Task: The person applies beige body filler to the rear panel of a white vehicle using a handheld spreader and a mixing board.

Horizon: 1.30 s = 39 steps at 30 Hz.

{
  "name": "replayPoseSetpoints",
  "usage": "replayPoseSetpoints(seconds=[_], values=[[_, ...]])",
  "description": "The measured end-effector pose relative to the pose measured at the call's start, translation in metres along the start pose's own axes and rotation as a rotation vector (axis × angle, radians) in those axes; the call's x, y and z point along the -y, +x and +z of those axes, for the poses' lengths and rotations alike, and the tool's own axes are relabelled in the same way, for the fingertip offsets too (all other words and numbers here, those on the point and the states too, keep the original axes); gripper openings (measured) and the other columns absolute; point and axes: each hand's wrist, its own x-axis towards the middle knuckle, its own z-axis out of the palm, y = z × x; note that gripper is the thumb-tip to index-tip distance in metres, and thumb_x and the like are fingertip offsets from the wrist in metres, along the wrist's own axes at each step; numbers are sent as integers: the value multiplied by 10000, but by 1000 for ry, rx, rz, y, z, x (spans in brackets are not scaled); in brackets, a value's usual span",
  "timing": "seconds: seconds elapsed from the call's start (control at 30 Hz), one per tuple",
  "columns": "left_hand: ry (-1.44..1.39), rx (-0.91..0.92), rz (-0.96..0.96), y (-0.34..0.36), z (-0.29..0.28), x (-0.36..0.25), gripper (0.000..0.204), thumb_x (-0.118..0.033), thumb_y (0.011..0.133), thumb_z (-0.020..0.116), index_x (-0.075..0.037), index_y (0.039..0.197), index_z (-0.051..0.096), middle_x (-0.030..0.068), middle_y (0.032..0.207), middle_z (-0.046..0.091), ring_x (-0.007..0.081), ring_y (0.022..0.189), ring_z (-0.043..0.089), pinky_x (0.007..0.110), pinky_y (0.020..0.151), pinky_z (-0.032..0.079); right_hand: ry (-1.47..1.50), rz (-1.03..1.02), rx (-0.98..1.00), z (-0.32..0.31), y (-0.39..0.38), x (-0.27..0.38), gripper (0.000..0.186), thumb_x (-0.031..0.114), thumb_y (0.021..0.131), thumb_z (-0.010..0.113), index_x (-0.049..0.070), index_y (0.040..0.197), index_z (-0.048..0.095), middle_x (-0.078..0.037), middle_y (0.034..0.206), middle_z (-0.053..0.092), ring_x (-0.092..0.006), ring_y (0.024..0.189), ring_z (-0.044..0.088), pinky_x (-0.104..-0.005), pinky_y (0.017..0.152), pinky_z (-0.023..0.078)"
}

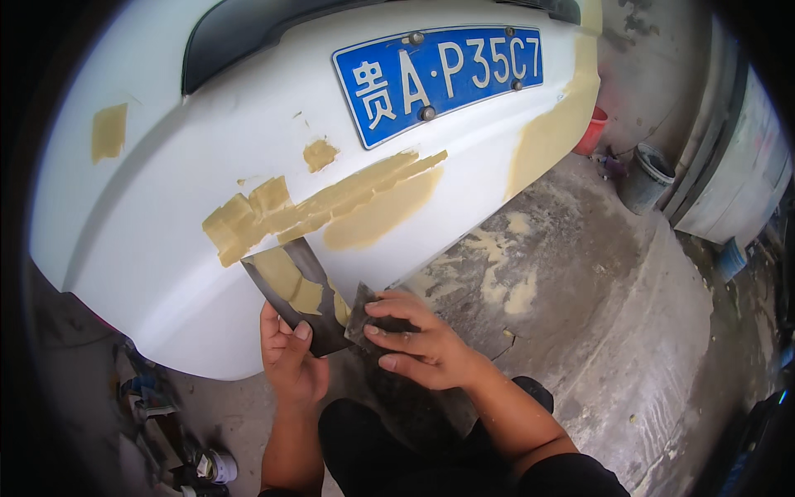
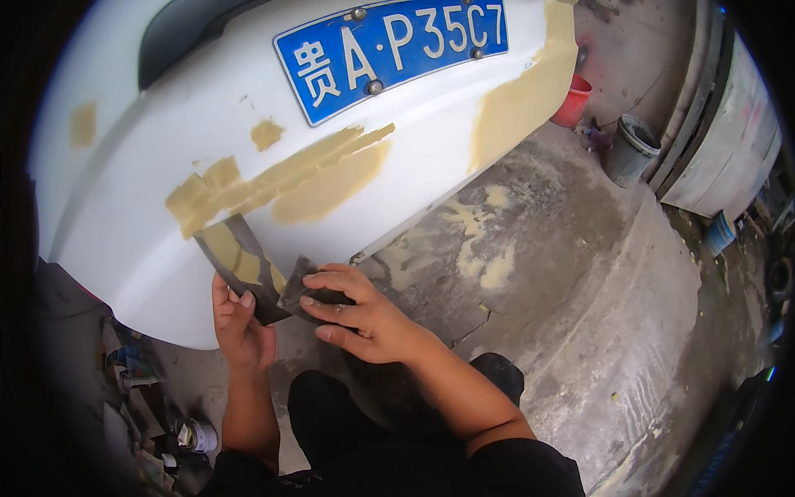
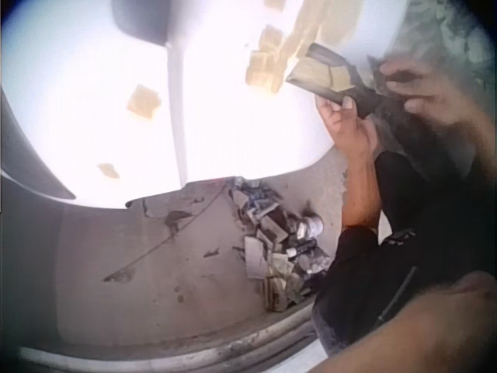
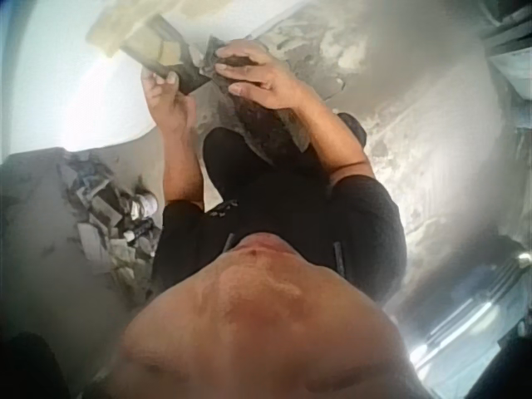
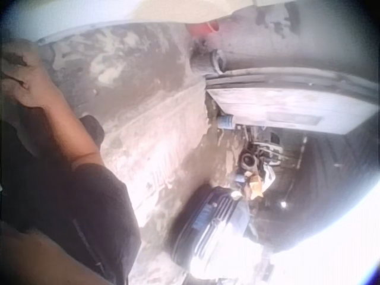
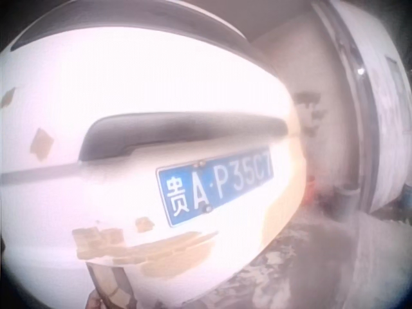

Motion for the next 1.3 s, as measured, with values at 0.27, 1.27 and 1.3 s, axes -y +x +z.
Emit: replayPoseSetpoints(seconds=[0.27,1.27,1.3], values=[[233,-20,332,30,-97,-61,548,22,889,488,22,1410,320,154,1333,518,257,1222,523,409,1067,398,-827,406,-454,-65,55,-47,480,212,922,553,33,1363,492,-195,1412,419,-429,1183,413,-486,1027,369],[185,43,349,32,-122,-61,574,1,850,497,31,1403,347,165,1384,482,277,1278,477,425,1090,364,-903,418,-302,100,104,5,522,249,840,637,57,1314,532,-169,1311,464,-427,1016,469,-497,787,482],[181,39,351,32,-121,-62,577,3,850,491,31,1407,342,166,1387,480,279,1280,475,426,1092,360,-917,395,-295,106,106,7,519,244,831,646,43,1298,544,-190,1294,474,-428,1007,479,-494,814,477]])
